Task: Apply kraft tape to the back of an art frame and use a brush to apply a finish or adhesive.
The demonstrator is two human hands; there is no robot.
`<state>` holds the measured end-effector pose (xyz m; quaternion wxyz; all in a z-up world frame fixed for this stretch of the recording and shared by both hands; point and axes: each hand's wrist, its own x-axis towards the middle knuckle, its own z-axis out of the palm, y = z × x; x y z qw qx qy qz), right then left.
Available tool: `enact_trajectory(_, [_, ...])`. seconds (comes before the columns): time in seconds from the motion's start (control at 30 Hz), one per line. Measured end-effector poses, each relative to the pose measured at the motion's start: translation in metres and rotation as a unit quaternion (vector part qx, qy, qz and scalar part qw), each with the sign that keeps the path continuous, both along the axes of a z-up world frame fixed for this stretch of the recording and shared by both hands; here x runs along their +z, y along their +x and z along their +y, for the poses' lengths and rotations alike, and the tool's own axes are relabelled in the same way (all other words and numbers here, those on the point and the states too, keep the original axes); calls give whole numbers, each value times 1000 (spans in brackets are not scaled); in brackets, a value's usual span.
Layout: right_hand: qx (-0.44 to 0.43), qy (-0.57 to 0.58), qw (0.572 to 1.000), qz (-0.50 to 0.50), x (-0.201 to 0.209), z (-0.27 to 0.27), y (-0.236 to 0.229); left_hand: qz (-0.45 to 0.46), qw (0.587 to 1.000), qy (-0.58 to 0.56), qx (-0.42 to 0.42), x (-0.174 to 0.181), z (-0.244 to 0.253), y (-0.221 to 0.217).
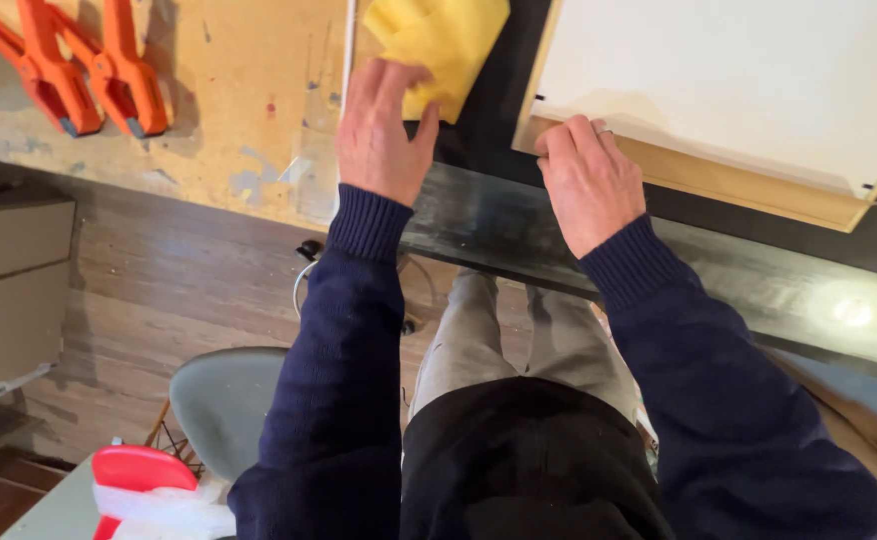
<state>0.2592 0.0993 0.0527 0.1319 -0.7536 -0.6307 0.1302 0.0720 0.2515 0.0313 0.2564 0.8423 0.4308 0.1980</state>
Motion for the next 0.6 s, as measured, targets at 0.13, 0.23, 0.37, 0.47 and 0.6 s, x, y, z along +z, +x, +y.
enact_trajectory(0.13, [-6,-6,1000,16,4,16,-11,-4,996,81,29,-5,25,5])
enact_trajectory(0.23, [-4,-23,1000,19,18,8,-6,31,995,35,85,-25,33,23])
enact_trajectory(0.37, [-57,-40,993,90,49,-6,-1,88,989,-5,121,-40,43,44])
enact_trajectory(0.47, [-135,-29,963,232,51,-15,-7,-26,992,-55,110,-62,44,21])
enact_trajectory(0.6, [-217,24,861,459,32,-23,-17,-188,954,-192,132,4,29,-1])
